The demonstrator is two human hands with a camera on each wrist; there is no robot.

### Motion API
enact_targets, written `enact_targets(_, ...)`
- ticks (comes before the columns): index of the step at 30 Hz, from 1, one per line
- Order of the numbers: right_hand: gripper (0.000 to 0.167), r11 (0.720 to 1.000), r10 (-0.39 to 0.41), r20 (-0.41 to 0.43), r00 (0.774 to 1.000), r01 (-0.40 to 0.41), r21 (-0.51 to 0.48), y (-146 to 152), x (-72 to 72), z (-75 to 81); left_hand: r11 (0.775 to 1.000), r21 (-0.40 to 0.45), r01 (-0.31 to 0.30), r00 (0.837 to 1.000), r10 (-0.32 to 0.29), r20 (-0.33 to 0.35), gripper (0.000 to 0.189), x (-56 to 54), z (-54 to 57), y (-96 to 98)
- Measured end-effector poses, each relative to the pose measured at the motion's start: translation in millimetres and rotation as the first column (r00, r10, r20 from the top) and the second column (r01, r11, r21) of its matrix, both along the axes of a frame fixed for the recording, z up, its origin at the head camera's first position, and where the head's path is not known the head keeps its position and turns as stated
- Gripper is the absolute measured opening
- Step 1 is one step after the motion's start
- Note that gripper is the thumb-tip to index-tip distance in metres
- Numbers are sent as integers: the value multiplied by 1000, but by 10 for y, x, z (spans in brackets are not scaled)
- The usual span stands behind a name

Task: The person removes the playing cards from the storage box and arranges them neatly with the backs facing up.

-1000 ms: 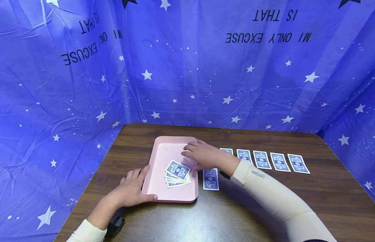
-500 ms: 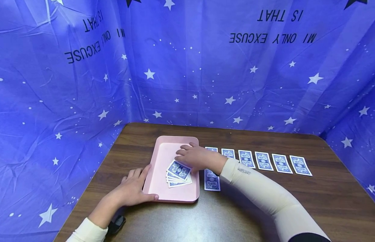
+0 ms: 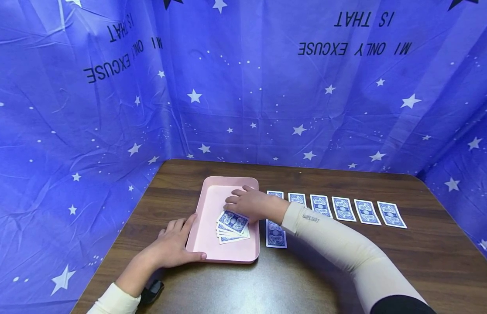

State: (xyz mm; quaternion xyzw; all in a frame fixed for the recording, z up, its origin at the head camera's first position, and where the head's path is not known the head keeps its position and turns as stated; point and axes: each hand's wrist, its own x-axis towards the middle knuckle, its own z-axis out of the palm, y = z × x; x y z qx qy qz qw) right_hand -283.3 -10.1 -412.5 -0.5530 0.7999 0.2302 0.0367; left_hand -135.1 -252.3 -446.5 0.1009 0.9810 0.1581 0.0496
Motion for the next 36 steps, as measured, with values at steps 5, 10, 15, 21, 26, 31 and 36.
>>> enact_targets(5,96,1000,-7,9,1000,7,15,-32,45,25,1000,-6,1,1000,-1,17,121,0,18,0)
enact_targets(10,95,999,16,7,1000,-16,29,-57,58,38,1000,-3,4,1000,-4,12,122,1,13,-6)
enact_targets(15,94,999,32,16,999,-33,41,-96,64,54,1000,-4,1,1000,-1,17,122,-3,11,-8)
enact_targets(21,99,997,24,22,999,-26,74,-129,67,65,1000,-5,0,1000,1,18,122,-6,17,0)
enact_targets(26,98,996,29,14,999,-30,83,-135,67,70,1000,-7,-4,1000,4,18,122,-2,23,3)
enact_targets(31,93,998,36,1,999,-36,56,-113,70,66,1000,-6,-5,1000,5,16,122,11,18,4)
enact_targets(36,90,999,22,8,1000,-22,31,-72,57,56,1000,-3,-8,1000,8,23,122,13,16,6)
